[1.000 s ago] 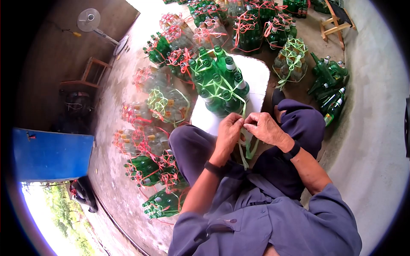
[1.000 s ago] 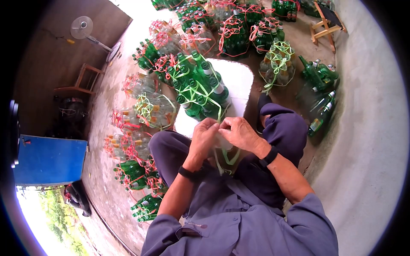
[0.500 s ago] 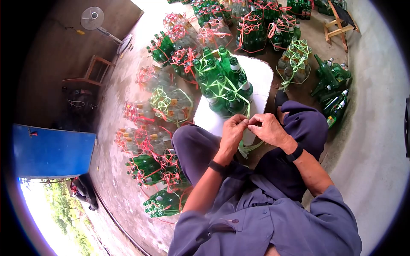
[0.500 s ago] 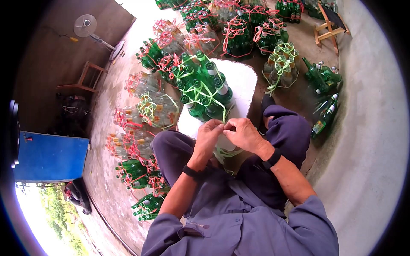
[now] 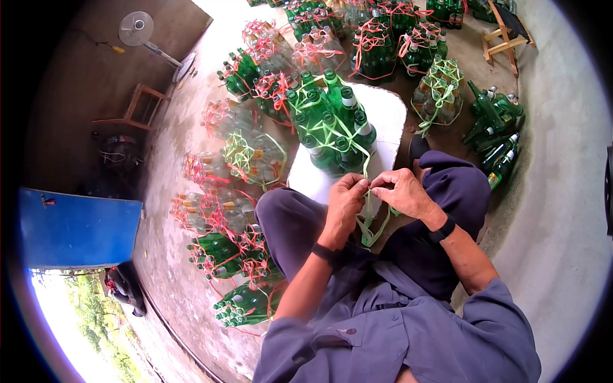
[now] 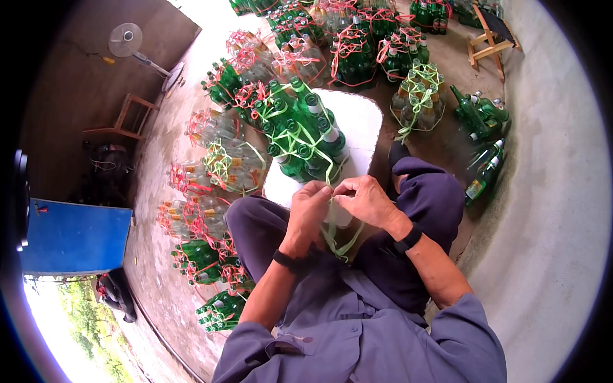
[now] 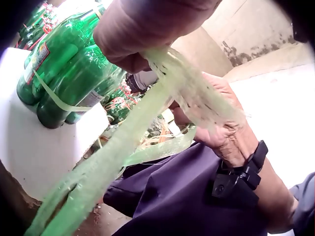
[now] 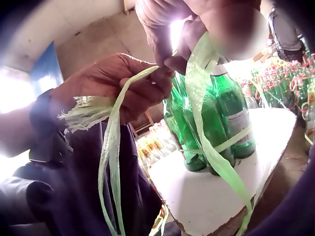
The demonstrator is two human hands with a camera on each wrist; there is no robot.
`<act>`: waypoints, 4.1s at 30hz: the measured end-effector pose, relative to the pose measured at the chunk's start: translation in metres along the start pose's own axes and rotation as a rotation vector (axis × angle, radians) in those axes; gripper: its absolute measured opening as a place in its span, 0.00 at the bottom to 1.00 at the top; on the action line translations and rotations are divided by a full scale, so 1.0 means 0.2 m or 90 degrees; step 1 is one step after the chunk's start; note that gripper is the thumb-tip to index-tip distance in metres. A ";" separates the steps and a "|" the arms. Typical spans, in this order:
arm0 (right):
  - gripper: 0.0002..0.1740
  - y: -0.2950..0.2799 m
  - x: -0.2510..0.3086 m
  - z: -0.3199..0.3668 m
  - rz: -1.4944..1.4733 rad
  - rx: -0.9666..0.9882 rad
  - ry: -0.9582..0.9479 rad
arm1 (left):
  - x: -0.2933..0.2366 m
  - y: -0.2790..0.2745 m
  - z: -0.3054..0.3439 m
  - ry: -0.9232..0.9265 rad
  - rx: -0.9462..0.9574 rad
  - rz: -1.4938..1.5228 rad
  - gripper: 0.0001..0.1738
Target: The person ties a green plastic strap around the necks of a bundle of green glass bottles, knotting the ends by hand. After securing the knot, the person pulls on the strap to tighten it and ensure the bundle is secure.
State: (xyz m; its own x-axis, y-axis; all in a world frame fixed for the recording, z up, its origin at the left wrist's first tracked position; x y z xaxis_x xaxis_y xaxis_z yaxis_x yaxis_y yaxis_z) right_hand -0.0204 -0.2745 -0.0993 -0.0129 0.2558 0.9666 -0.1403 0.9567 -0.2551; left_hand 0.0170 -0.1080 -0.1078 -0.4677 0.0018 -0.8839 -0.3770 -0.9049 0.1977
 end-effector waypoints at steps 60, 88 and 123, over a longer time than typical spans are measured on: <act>0.12 -0.02 -0.04 -0.01 -0.339 0.003 0.196 | -0.13 0.11 0.20 0.500 -0.241 -0.679 0.12; 0.08 0.03 -0.10 -0.01 -0.190 -0.034 0.085 | -0.12 0.13 0.13 0.255 -0.152 -0.403 0.08; 0.18 0.01 0.00 -0.02 -0.081 -0.078 0.042 | -0.10 0.12 0.09 0.269 -0.126 -0.444 0.07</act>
State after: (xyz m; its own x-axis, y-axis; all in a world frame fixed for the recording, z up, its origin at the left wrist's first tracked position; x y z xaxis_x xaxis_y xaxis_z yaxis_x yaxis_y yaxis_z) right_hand -0.0163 -0.2714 -0.1011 0.0633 0.1356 0.9887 -0.0144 0.9907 -0.1350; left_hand 0.0035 -0.1220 -0.0785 0.1744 0.4647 -0.8682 -0.3030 -0.8136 -0.4963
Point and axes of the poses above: each hand's wrist, its own z-axis away from the middle knuckle, its own y-axis out of the palm, x = y × z, the point moved 2 cm from there along -z, towards the middle knuckle, and after that the axes turned 6 degrees about x, right-handed, at the moved point
